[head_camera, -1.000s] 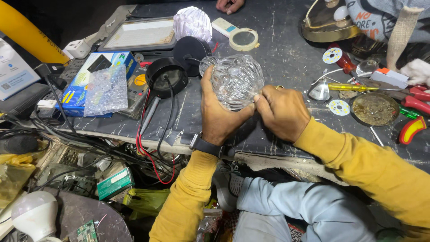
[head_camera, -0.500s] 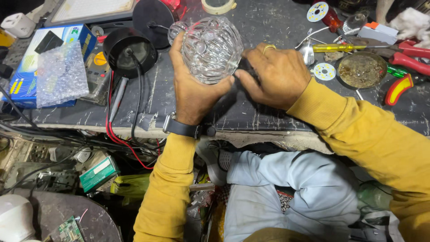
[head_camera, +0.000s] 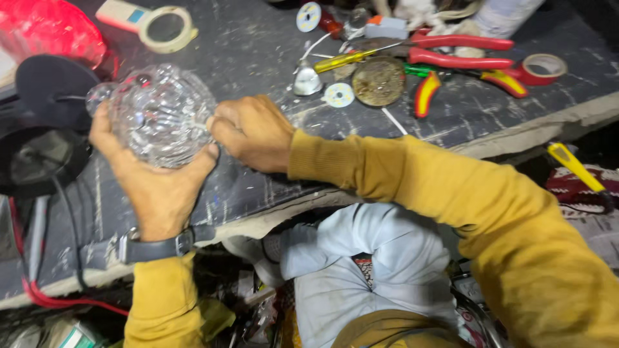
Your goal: The person assembles a decorative glass lamp on a cluttered workbench. They insert a yellow LED bulb into a ribbed glass shade, tighten a metal fitting with a screwdriver, press the shade halves together, grip a fitting with pliers, and finally attach the glass shade to the black lamp base.
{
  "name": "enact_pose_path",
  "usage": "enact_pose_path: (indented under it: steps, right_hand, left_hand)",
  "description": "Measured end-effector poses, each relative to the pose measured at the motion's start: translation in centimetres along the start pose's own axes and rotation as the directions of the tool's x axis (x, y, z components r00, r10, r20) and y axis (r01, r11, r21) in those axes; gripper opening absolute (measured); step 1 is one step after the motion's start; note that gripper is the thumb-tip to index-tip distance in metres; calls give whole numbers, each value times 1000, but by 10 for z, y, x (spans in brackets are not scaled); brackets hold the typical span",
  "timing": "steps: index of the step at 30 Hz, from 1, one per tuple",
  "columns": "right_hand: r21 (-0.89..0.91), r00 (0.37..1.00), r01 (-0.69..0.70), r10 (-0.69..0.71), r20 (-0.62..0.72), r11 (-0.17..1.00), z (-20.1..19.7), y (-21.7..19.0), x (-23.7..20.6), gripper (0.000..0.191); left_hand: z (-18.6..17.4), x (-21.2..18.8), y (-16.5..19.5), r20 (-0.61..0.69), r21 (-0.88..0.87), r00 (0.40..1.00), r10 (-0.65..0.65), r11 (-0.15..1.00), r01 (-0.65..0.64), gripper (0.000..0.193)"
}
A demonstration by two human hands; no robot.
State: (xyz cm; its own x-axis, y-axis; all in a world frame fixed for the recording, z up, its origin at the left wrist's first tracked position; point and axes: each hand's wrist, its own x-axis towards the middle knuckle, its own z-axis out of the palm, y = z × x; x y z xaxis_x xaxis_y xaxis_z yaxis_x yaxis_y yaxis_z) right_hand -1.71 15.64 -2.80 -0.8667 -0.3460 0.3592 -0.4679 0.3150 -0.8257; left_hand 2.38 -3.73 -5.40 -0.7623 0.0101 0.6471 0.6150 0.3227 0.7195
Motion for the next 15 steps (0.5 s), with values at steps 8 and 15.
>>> enact_pose_path:
  steps: [8,15]
  right_hand:
    - [-108,988,31,-14,157,994,-54,-36,-16,33]
    - [-922,927,69,-366,-82,380,-187,-39,-121,24]
  left_hand:
    - [-8,-4,8,12,-87,999,-32,996,33,106]
    - [-13,-6,5,5,311,978,209,929,-200,106]
